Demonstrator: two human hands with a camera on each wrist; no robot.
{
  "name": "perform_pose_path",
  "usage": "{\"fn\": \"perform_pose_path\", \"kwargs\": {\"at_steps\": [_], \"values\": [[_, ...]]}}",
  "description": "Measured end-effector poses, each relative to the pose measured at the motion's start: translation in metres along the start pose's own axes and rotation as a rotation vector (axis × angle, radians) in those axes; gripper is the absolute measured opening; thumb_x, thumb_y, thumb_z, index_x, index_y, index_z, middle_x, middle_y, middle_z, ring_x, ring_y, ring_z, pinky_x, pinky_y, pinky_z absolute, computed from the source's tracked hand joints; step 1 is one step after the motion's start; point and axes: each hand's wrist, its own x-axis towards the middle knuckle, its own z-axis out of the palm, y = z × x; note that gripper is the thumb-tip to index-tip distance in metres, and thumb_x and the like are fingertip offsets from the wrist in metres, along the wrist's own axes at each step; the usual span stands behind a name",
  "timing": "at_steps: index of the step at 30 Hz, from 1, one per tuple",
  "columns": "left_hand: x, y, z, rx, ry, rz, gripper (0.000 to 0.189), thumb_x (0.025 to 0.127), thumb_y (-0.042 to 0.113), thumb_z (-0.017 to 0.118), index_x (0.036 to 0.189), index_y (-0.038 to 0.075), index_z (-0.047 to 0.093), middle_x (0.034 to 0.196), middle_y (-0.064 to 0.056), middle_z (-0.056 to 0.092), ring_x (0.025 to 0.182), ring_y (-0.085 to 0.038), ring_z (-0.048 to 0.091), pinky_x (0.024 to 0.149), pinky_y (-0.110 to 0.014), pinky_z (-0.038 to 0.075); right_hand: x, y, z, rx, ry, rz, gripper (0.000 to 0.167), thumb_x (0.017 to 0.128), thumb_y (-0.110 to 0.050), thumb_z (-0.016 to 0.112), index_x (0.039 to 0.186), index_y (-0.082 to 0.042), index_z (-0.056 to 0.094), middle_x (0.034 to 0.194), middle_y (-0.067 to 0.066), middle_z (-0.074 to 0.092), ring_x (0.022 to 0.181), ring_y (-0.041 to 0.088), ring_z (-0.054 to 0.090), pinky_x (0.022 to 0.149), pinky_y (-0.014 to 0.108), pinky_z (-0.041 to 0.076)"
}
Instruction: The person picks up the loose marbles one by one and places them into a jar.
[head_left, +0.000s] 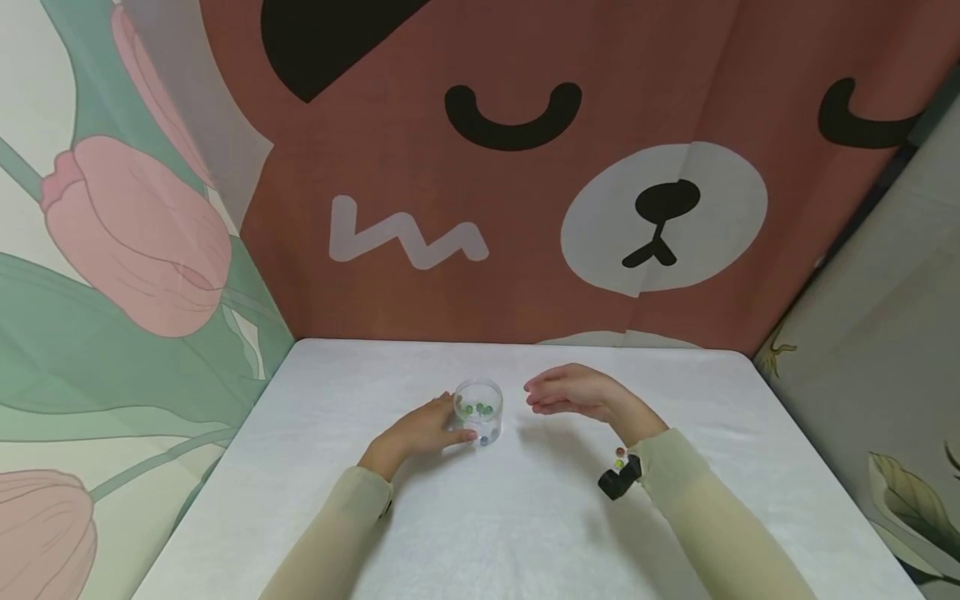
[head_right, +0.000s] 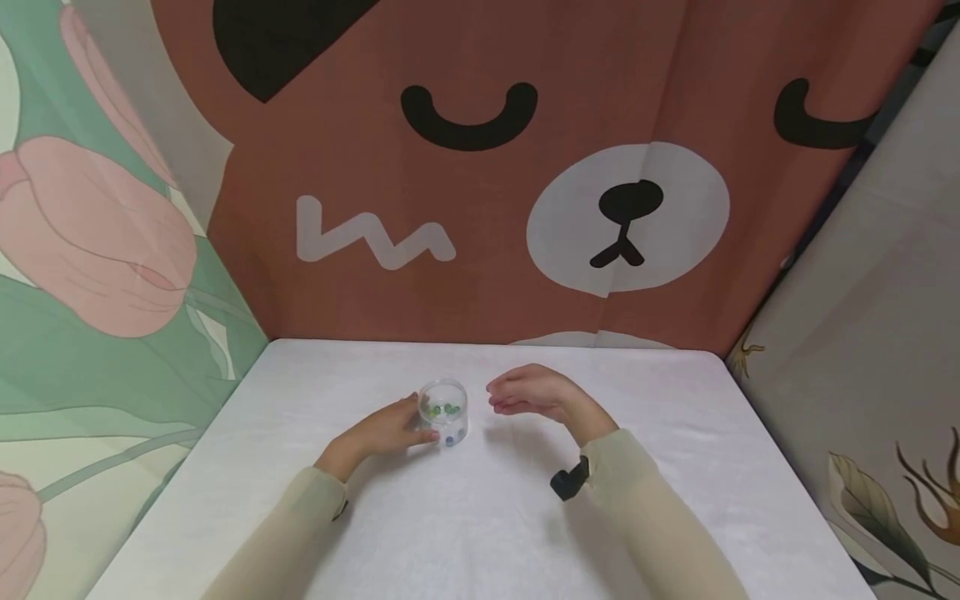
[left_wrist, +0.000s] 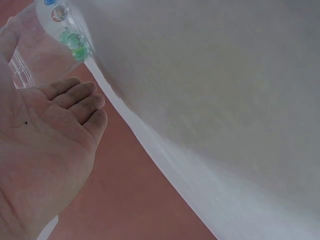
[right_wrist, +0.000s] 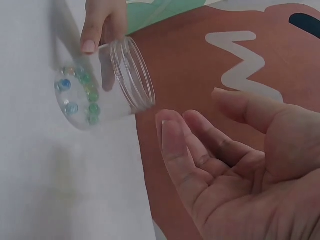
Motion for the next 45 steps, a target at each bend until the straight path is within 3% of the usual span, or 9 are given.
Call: {"fn": "perform_pose_path", "kwargs": {"at_steps": [4, 9, 15, 23, 29, 38, 45], "values": [[0.0, 0.0, 0.0, -0.007, 0.003, 0.012, 0.096, 0.089, 0.065, 0.066, 0.16, 0.012, 0.03, 0.164, -0.022, 0.027, 0.152, -0.038, 0.026, 0.122, -0.056, 0.024, -0.01, -0.001, -0.008, -0.099, 0.01, 0.023, 0.04, 0.1, -0.013, 0.063, 0.133, 0.01, 0.058, 0.119, 0.022, 0.069, 0.105, 0.028, 0.07, 0.099, 0.044, 0.055], [0.0, 0.0, 0.0, -0.008, 0.0, 0.013, 0.095, 0.09, 0.063, 0.066, 0.161, 0.013, 0.029, 0.164, -0.021, 0.026, 0.152, -0.038, 0.024, 0.122, -0.056, 0.023, -0.024, 0.0, -0.016, -0.242, 0.046, 0.059, 0.037, 0.1, -0.021, 0.065, 0.131, 0.0, 0.063, 0.12, 0.013, 0.07, 0.107, 0.027, 0.069, 0.096, 0.042, 0.056], [0.0, -0.003, 0.002, -0.008, 0.0, 0.012, 0.097, 0.089, 0.067, 0.064, 0.161, 0.013, 0.028, 0.164, -0.021, 0.026, 0.153, -0.037, 0.024, 0.122, -0.055, 0.023, -0.039, 0.009, -0.027, -0.318, 0.066, 0.075, 0.037, 0.098, -0.023, 0.068, 0.13, -0.003, 0.065, 0.122, 0.009, 0.069, 0.107, 0.027, 0.068, 0.096, 0.042, 0.056], [-0.001, -0.002, 0.001, -0.009, -0.001, -0.008, 0.1, 0.087, 0.069, 0.064, 0.161, 0.012, 0.027, 0.165, -0.02, 0.025, 0.153, -0.036, 0.024, 0.123, -0.054, 0.023, -0.058, 0.025, -0.04, -0.514, 0.109, 0.083, 0.039, 0.098, -0.023, 0.068, 0.131, -0.002, 0.063, 0.125, 0.013, 0.068, 0.105, 0.02, 0.065, 0.095, 0.044, 0.054], [0.0, -0.001, 0.002, -0.015, -0.004, -0.007, 0.099, 0.088, 0.068, 0.065, 0.161, 0.012, 0.028, 0.165, -0.02, 0.026, 0.153, -0.036, 0.024, 0.123, -0.054, 0.023, -0.07, 0.039, -0.047, -0.6, 0.165, 0.054, 0.036, 0.096, -0.018, 0.07, 0.127, 0.0, 0.065, 0.118, 0.011, 0.069, 0.1, 0.02, 0.064, 0.089, 0.043, 0.054], [0.001, -0.002, 0.002, -0.015, -0.003, 0.0, 0.1, 0.088, 0.068, 0.064, 0.16, 0.009, 0.028, 0.164, -0.021, 0.026, 0.152, -0.037, 0.024, 0.122, -0.054, 0.023, -0.081, 0.066, -0.056, -0.702, 0.244, 0.077, 0.034, 0.093, -0.014, 0.072, 0.124, -0.001, 0.067, 0.108, 0.007, 0.071, 0.094, 0.017, 0.066, 0.081, 0.039, 0.053], [0.0, -0.001, 0.002, -0.008, -0.004, 0.003, 0.1, 0.088, 0.067, 0.065, 0.16, 0.007, 0.029, 0.163, -0.023, 0.028, 0.152, -0.039, 0.025, 0.122, -0.055, 0.024, -0.086, 0.093, -0.064, -0.757, 0.295, 0.046, 0.029, 0.09, -0.006, 0.073, 0.117, 0.0, 0.069, 0.107, 0.01, 0.07, 0.096, 0.025, 0.067, 0.079, 0.041, 0.055]]}}
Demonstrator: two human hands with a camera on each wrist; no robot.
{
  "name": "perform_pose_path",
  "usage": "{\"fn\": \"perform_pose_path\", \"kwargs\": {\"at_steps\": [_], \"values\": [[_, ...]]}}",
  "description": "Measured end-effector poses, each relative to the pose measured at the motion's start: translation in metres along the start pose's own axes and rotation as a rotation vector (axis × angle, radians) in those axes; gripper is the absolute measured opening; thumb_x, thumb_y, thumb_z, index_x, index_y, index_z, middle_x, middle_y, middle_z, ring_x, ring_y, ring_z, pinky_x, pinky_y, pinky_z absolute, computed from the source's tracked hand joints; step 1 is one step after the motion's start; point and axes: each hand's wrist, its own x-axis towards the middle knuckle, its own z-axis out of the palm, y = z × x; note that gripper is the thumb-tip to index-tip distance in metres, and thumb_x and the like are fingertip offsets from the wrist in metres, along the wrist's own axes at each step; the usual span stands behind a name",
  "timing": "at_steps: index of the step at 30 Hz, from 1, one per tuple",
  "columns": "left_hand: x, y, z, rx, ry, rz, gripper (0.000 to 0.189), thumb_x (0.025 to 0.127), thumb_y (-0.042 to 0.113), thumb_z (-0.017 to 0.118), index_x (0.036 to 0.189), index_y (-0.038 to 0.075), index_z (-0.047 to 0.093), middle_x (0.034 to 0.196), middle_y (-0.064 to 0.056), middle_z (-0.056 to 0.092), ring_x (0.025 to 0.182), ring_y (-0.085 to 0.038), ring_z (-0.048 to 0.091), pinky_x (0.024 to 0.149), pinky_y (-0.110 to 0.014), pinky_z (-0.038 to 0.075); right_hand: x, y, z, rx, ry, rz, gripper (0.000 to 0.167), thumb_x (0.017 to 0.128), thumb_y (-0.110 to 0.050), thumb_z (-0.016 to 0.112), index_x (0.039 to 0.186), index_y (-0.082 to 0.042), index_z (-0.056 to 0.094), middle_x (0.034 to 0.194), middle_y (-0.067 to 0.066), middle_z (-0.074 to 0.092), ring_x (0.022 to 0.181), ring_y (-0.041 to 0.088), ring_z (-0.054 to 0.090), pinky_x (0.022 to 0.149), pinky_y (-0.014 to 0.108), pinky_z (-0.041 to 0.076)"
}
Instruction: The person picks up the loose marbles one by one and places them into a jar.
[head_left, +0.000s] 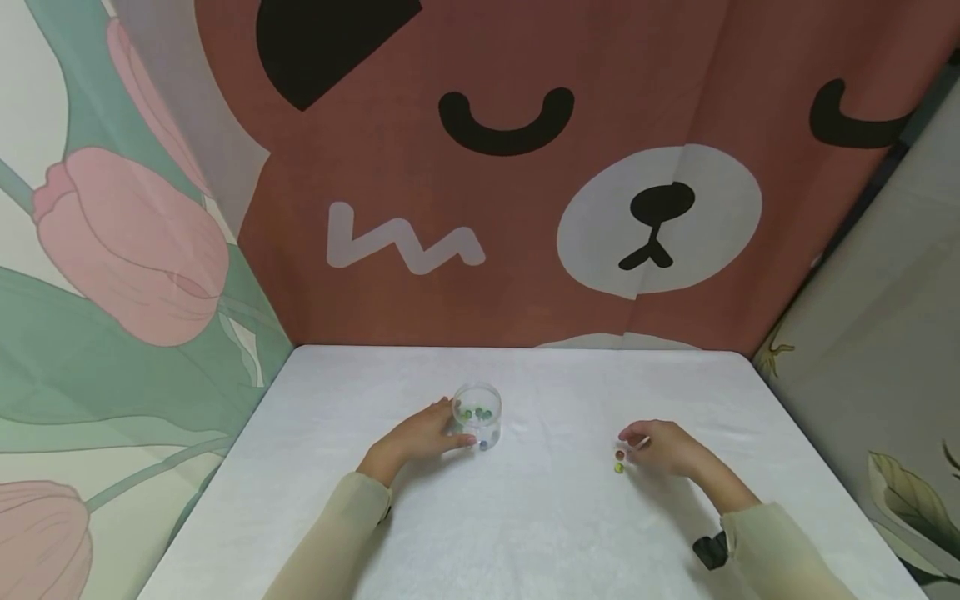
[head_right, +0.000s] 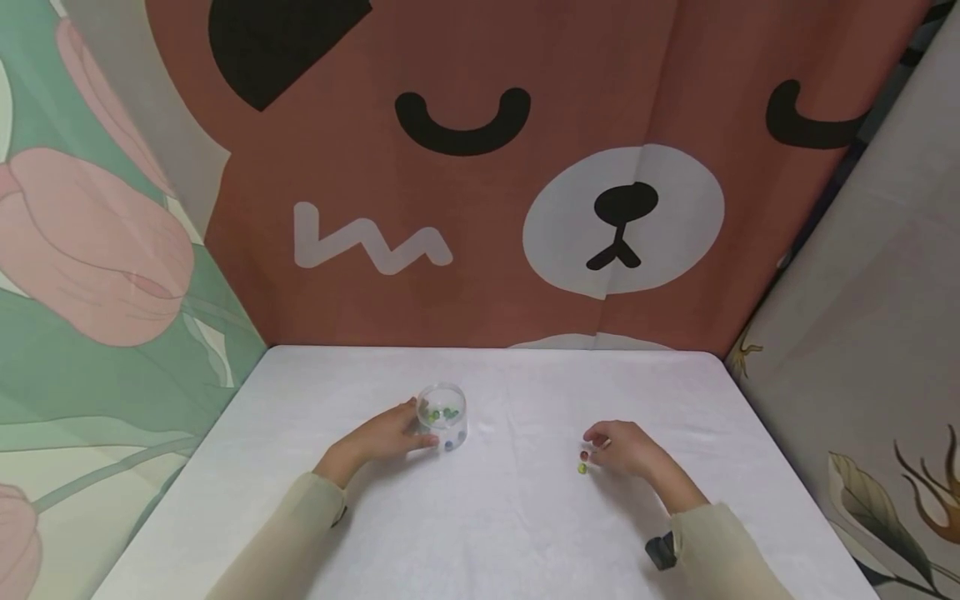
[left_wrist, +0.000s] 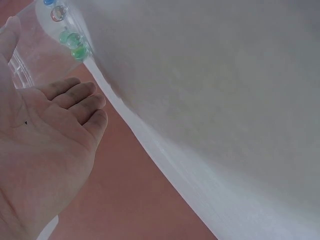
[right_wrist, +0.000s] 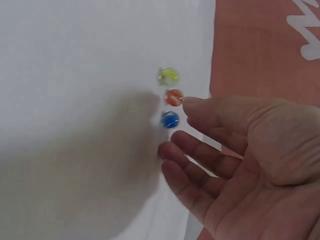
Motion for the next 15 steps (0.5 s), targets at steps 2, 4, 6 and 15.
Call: {"fn": "perform_pose_path", "kwargs": {"at_steps": [2, 4, 6, 15], "values": [[0.0, 0.0, 0.0, 0.004, 0.001, -0.005, 0.099, 0.089, 0.066, 0.065, 0.16, 0.008, 0.029, 0.163, -0.022, 0.027, 0.152, -0.038, 0.025, 0.122, -0.054, 0.024, 0.0, 0.005, 0.004, -0.018, 0.013, 0.0, 0.029, 0.089, -0.004, 0.072, 0.118, 0.0, 0.069, 0.109, 0.011, 0.07, 0.099, 0.027, 0.066, 0.082, 0.044, 0.055], [0.0, 0.0, 0.0, 0.003, 0.003, -0.01, 0.098, 0.089, 0.065, 0.065, 0.16, 0.008, 0.029, 0.164, -0.022, 0.027, 0.152, -0.037, 0.025, 0.122, -0.054, 0.024, 0.0, 0.008, 0.007, -0.043, 0.029, -0.009, 0.029, 0.088, -0.002, 0.071, 0.117, -0.001, 0.07, 0.108, 0.01, 0.069, 0.099, 0.027, 0.065, 0.084, 0.046, 0.054], [-0.001, 0.0, 0.0, 0.0, 0.006, -0.014, 0.097, 0.09, 0.064, 0.065, 0.16, 0.008, 0.029, 0.164, -0.022, 0.027, 0.152, -0.036, 0.025, 0.122, -0.054, 0.024, -0.001, 0.01, 0.01, -0.062, 0.047, -0.022, 0.028, 0.087, -0.001, 0.07, 0.115, -0.001, 0.071, 0.106, 0.009, 0.069, 0.098, 0.026, 0.063, 0.085, 0.047, 0.054], [-0.001, 0.002, 0.0, -0.005, 0.006, -0.025, 0.098, 0.089, 0.063, 0.067, 0.16, 0.006, 0.029, 0.163, -0.021, 0.028, 0.152, -0.036, 0.025, 0.122, -0.053, 0.024, 0.002, 0.014, 0.017, -0.119, 0.079, -0.035, 0.016, 0.083, 0.001, 0.071, 0.096, -0.007, 0.072, 0.091, 0.002, 0.063, 0.085, 0.017, 0.055, 0.077, 0.038, 0.049]]}}
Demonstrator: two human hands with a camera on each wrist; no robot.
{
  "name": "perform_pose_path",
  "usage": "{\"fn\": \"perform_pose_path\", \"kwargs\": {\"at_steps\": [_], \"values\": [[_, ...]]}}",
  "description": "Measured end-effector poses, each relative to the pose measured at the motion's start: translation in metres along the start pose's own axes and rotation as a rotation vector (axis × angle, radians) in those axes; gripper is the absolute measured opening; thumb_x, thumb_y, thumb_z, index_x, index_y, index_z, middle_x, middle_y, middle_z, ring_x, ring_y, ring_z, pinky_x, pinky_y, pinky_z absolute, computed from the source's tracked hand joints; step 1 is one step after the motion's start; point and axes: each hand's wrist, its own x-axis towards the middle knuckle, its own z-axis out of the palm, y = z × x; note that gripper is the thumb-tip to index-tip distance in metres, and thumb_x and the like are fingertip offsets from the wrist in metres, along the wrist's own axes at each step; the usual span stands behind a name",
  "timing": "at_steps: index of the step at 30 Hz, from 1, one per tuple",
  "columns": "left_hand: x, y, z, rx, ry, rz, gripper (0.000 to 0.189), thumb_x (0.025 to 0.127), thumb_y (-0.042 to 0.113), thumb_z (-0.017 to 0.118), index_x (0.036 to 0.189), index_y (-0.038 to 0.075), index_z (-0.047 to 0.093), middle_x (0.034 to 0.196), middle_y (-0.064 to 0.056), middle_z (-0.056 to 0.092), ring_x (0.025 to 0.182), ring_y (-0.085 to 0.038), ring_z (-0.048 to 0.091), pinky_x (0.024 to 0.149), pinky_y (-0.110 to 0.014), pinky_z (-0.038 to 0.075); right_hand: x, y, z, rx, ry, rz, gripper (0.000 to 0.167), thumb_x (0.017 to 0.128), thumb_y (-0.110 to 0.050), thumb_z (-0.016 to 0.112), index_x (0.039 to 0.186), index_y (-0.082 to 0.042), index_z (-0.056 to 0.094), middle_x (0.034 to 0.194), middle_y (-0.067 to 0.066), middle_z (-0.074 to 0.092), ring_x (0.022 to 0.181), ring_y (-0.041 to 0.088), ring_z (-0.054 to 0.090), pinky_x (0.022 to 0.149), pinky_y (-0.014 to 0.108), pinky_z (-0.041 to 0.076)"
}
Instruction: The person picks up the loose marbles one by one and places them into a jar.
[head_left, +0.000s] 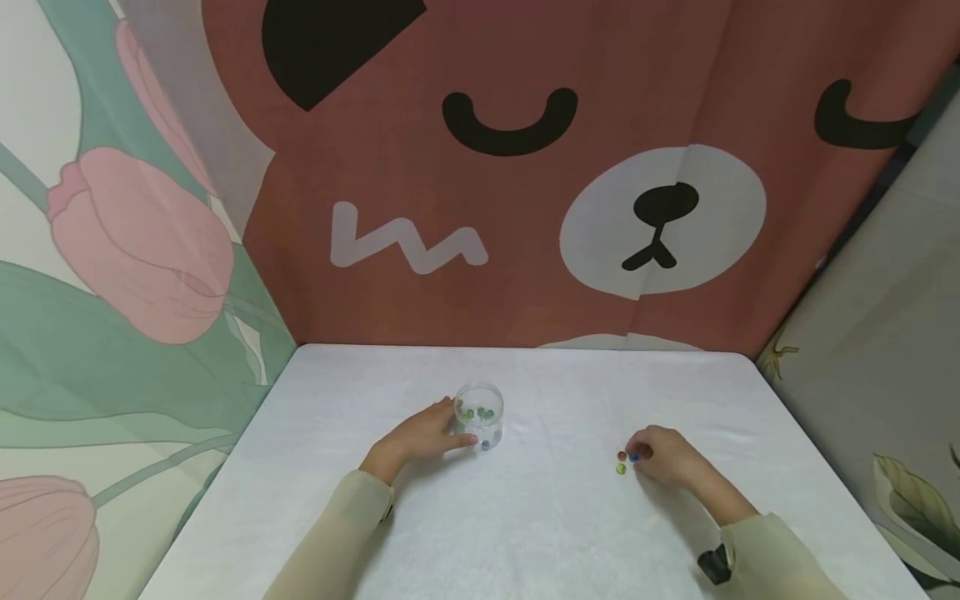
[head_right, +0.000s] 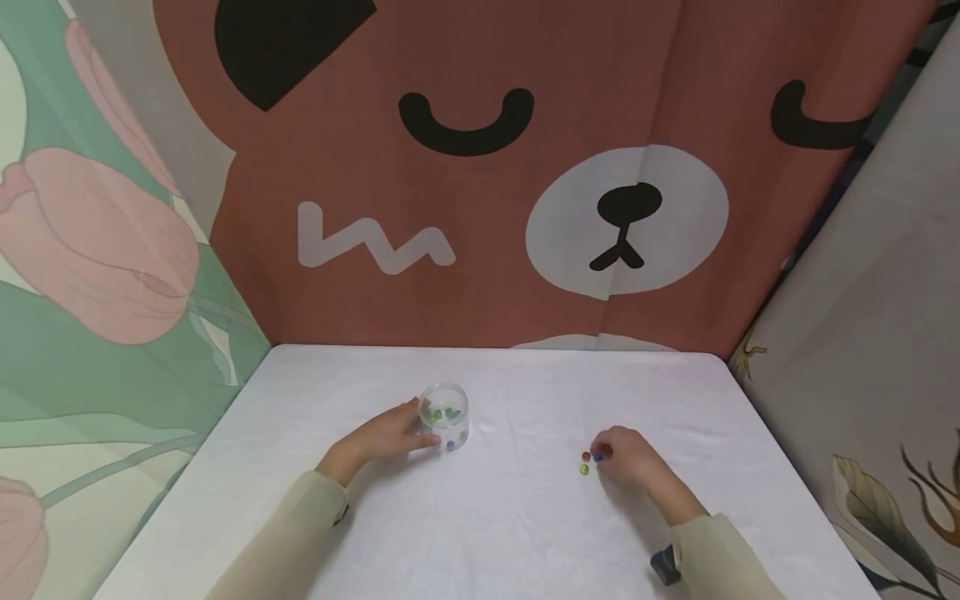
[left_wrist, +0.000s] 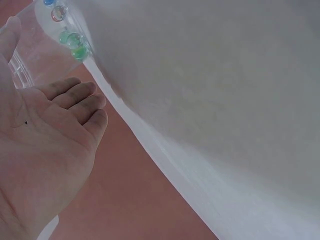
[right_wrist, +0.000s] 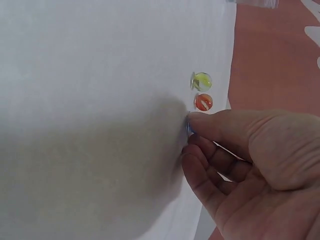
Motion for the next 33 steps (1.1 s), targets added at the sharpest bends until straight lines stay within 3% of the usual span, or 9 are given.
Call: {"fn": "perform_pose_path", "kwargs": {"at_steps": [10, 13, 19, 26, 33], "values": [[0.002, -0.002, 0.0, -0.006, -0.002, 0.017, 0.098, 0.089, 0.063, 0.067, 0.16, 0.008, 0.03, 0.163, -0.021, 0.029, 0.152, -0.036, 0.027, 0.122, -0.054, 0.026, 0.0, -0.003, -0.006, 0.003, 0.002, 0.041, 0.01, 0.085, -0.001, 0.07, 0.091, -0.009, 0.072, 0.088, 0.001, 0.067, 0.084, 0.017, 0.057, 0.075, 0.036, 0.048], [0.002, -0.002, 0.001, -0.005, -0.005, 0.012, 0.098, 0.088, 0.064, 0.067, 0.16, 0.008, 0.029, 0.163, -0.021, 0.028, 0.152, -0.035, 0.027, 0.122, -0.054, 0.025, -0.001, -0.006, -0.012, 0.055, -0.015, 0.079, 0.008, 0.088, -0.005, 0.069, 0.094, -0.008, 0.074, 0.093, 0.002, 0.068, 0.085, 0.017, 0.057, 0.073, 0.034, 0.049], [0.002, -0.003, 0.001, -0.008, -0.001, 0.006, 0.1, 0.087, 0.067, 0.066, 0.16, 0.01, 0.03, 0.164, -0.02, 0.028, 0.152, -0.034, 0.026, 0.122, -0.053, 0.025, -0.001, -0.012, -0.021, 0.331, -0.128, 0.179, 0.019, 0.094, -0.011, 0.068, 0.109, 0.0, 0.074, 0.106, 0.008, 0.073, 0.088, 0.016, 0.062, 0.075, 0.033, 0.054], [0.002, -0.002, 0.001, -0.008, 0.001, 0.008, 0.098, 0.087, 0.066, 0.067, 0.16, 0.011, 0.03, 0.163, -0.021, 0.029, 0.152, -0.035, 0.026, 0.122, -0.054, 0.025, 0.005, -0.004, -0.019, 0.818, -0.263, 0.132, 0.039, 0.101, -0.012, 0.062, 0.127, 0.017, 0.059, 0.11, 0.013, 0.073, 0.094, 0.012, 0.068, 0.083, 0.027, 0.058], [0.002, -0.003, 0.002, -0.006, 0.0, 0.001, 0.098, 0.088, 0.065, 0.067, 0.16, 0.01, 0.029, 0.164, -0.02, 0.028, 0.152, -0.035, 0.026, 0.122, -0.054, 0.025, 0.011, -0.012, -0.019, 1.041, -0.311, 0.1, 0.04, 0.101, -0.006, 0.059, 0.131, 0.02, 0.054, 0.109, 0.009, 0.073, 0.095, 0.009, 0.068, 0.084, 0.022, 0.058]]}}
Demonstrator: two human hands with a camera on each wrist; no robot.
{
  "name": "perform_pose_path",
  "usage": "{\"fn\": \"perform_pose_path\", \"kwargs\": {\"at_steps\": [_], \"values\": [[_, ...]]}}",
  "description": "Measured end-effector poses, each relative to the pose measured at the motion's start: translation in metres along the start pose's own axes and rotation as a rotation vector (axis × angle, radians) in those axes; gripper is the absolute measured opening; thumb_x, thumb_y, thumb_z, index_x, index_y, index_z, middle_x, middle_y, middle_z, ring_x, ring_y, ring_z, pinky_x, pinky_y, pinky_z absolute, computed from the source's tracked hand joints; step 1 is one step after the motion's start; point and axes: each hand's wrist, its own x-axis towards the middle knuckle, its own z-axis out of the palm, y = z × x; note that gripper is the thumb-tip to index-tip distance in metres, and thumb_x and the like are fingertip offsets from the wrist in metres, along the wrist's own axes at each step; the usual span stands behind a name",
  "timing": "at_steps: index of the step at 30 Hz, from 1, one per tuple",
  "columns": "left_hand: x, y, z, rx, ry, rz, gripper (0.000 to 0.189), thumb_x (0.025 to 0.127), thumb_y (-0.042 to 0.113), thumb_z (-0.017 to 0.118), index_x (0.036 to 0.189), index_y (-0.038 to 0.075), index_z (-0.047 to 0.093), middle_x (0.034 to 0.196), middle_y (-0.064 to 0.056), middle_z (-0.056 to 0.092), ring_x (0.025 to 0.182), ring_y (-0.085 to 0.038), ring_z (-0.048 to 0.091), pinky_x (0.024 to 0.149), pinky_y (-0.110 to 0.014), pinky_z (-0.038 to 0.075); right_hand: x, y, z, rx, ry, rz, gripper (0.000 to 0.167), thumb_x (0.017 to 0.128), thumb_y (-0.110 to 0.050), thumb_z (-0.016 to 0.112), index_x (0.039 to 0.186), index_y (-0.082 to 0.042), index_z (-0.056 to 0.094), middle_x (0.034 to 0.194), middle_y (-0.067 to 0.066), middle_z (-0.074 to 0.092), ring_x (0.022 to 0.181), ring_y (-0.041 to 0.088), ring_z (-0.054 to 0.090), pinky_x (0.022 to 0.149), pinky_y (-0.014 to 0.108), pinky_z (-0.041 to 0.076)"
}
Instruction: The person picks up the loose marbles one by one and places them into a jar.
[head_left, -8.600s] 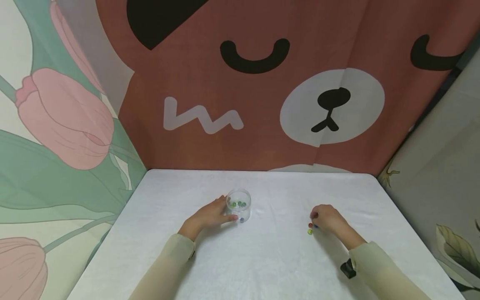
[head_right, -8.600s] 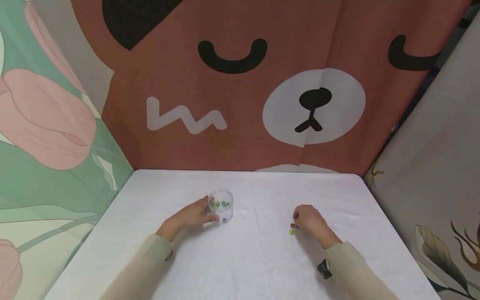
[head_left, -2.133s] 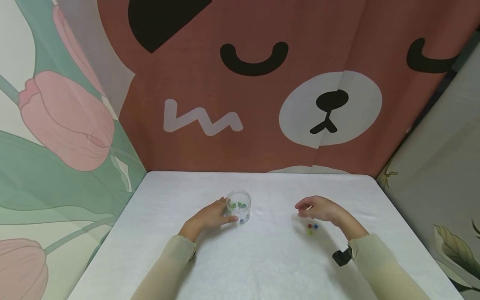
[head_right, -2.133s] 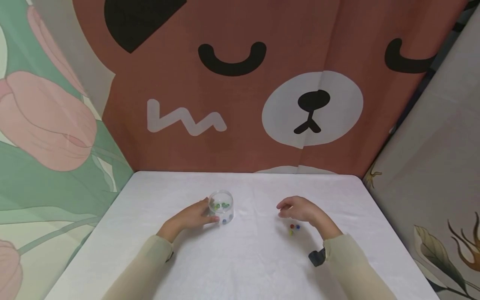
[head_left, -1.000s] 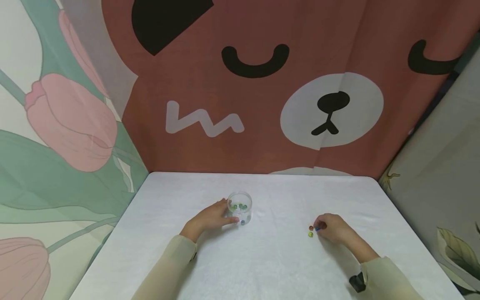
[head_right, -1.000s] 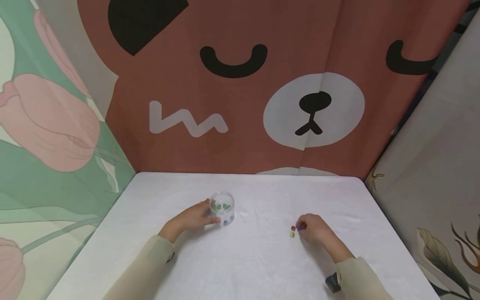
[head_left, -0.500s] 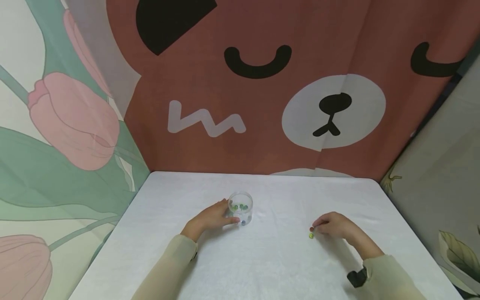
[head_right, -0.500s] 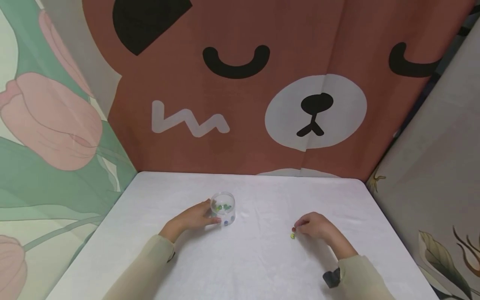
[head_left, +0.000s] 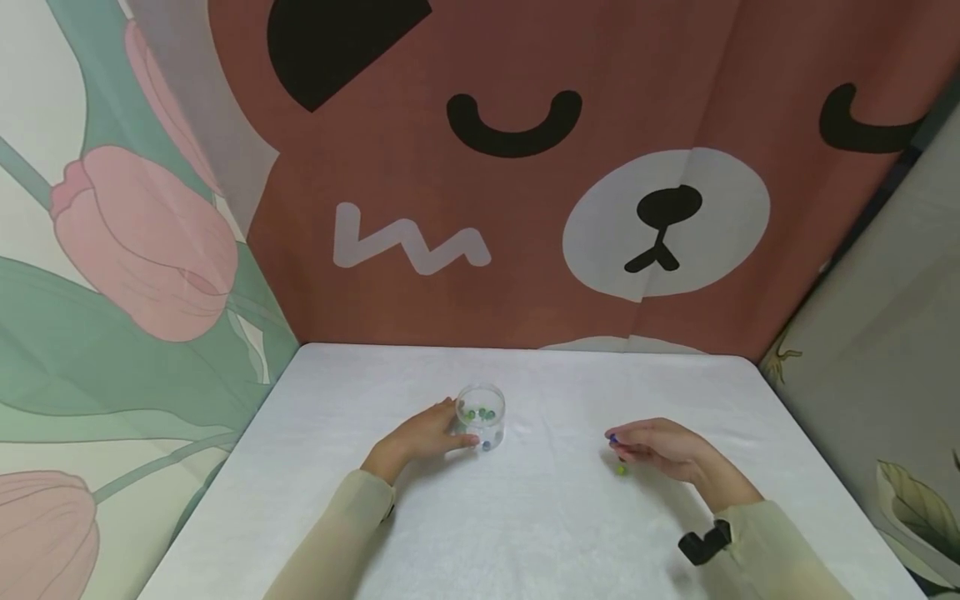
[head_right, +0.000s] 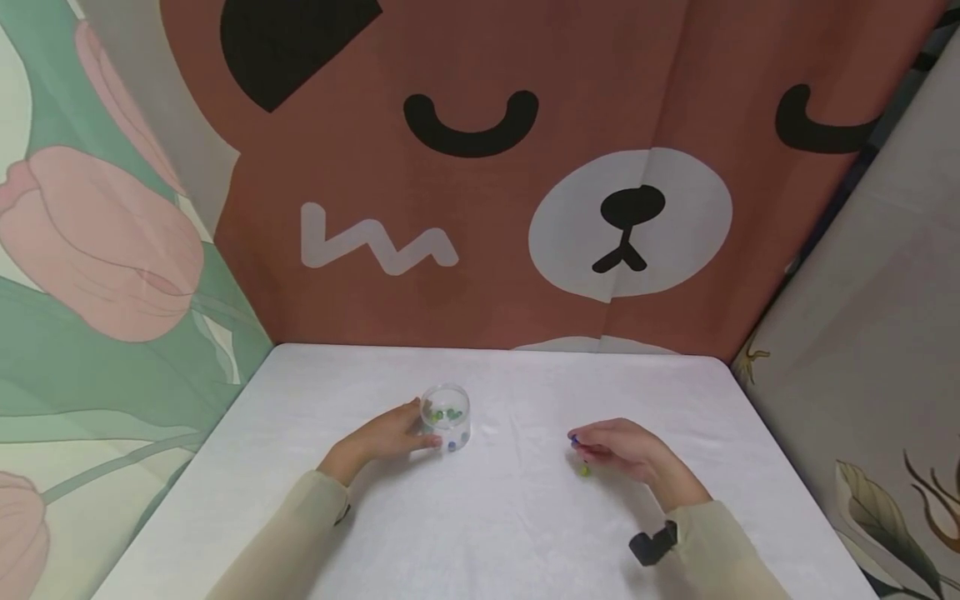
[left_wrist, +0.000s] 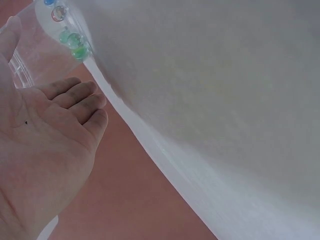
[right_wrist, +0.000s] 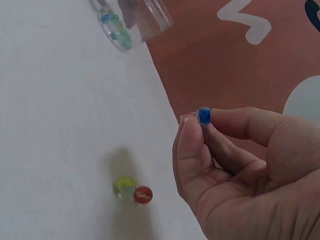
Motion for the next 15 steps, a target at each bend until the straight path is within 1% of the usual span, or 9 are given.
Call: {"fn": "perform_pose_path", "kwargs": {"at_steps": [4, 8, 10, 15], "values": [[0.0, 0.0, 0.0, -0.003, 0.002, -0.001, 0.098, 0.088, 0.065, 0.066, 0.161, 0.011, 0.029, 0.164, -0.019, 0.028, 0.152, -0.034, 0.026, 0.122, -0.054, 0.025, 0.004, -0.007, 0.008, 0.029, -0.043, -0.008, 0.042, 0.103, -0.005, 0.056, 0.134, 0.022, 0.05, 0.106, 0.006, 0.073, 0.094, 0.008, 0.068, 0.083, 0.021, 0.057], [0.0, 0.001, 0.0, -0.005, 0.003, -0.005, 0.099, 0.088, 0.066, 0.066, 0.161, 0.011, 0.029, 0.164, -0.019, 0.028, 0.152, -0.034, 0.026, 0.122, -0.054, 0.025, 0.011, -0.014, 0.017, 0.048, -0.047, 0.0, 0.041, 0.103, -0.006, 0.056, 0.133, 0.021, 0.05, 0.103, 0.005, 0.074, 0.095, 0.01, 0.07, 0.083, 0.021, 0.057], [-0.001, 0.001, 0.0, -0.003, 0.003, -0.007, 0.099, 0.088, 0.066, 0.066, 0.161, 0.01, 0.029, 0.164, -0.019, 0.028, 0.152, -0.034, 0.026, 0.122, -0.054, 0.025, 0.014, -0.017, 0.021, 0.053, -0.037, 0.005, 0.039, 0.103, -0.006, 0.057, 0.132, 0.02, 0.053, 0.1, 0.005, 0.074, 0.093, 0.01, 0.07, 0.083, 0.021, 0.058], [0.0, 0.001, 0.0, 0.004, 0.002, -0.009, 0.099, 0.088, 0.066, 0.065, 0.16, 0.01, 0.029, 0.164, -0.019, 0.028, 0.153, -0.034, 0.025, 0.122, -0.053, 0.024, 0.022, -0.026, 0.03, 0.048, -0.039, 0.003, 0.039, 0.103, -0.005, 0.057, 0.131, 0.02, 0.053, 0.099, 0.005, 0.074, 0.09, 0.008, 0.07, 0.083, 0.021, 0.058]]}}
